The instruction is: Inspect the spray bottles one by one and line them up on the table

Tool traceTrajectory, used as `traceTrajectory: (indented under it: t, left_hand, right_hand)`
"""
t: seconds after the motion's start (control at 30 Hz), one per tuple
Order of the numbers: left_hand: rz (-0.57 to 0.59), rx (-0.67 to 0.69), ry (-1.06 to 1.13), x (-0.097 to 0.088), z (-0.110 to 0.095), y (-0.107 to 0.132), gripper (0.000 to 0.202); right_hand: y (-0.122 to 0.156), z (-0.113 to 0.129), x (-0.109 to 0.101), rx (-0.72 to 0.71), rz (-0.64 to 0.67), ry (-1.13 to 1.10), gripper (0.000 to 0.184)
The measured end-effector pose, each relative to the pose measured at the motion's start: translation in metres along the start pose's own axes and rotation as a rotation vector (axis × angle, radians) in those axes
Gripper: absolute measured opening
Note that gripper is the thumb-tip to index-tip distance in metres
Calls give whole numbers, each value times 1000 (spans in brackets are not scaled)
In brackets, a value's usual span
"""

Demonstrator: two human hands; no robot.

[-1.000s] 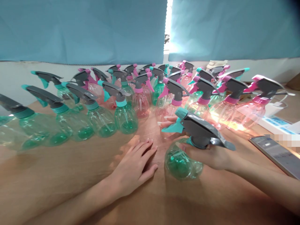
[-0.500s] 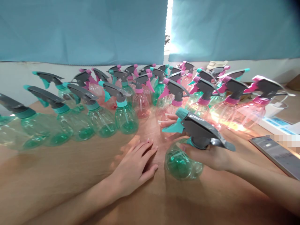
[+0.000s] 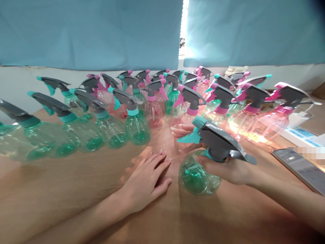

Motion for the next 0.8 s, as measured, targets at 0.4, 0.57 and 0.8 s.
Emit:
traceTrajectory:
  t: [0.4,0.57,0.8]
  left_hand:
    - [-10,4,15,-1,0,0,48]
    - [2,1,-6,-1,0,0,47]
    - [16,1,-21,-1,-1,0,49]
  right_hand:
    - [-2,3,-2,46,32,23,49]
    - [-2,1,-1,44,35,1,57]
    - [-3,2,0,38,52,-42,58]
Point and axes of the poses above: each hand's wrist, its own y-axis away from the middle knuckle, its own x-axis out of the palm, z = x × y, the point moved 1 cm from there along -y, towards the middle knuckle, and after that the axes turned 15 degrees about -z, right-handed, at the moved point
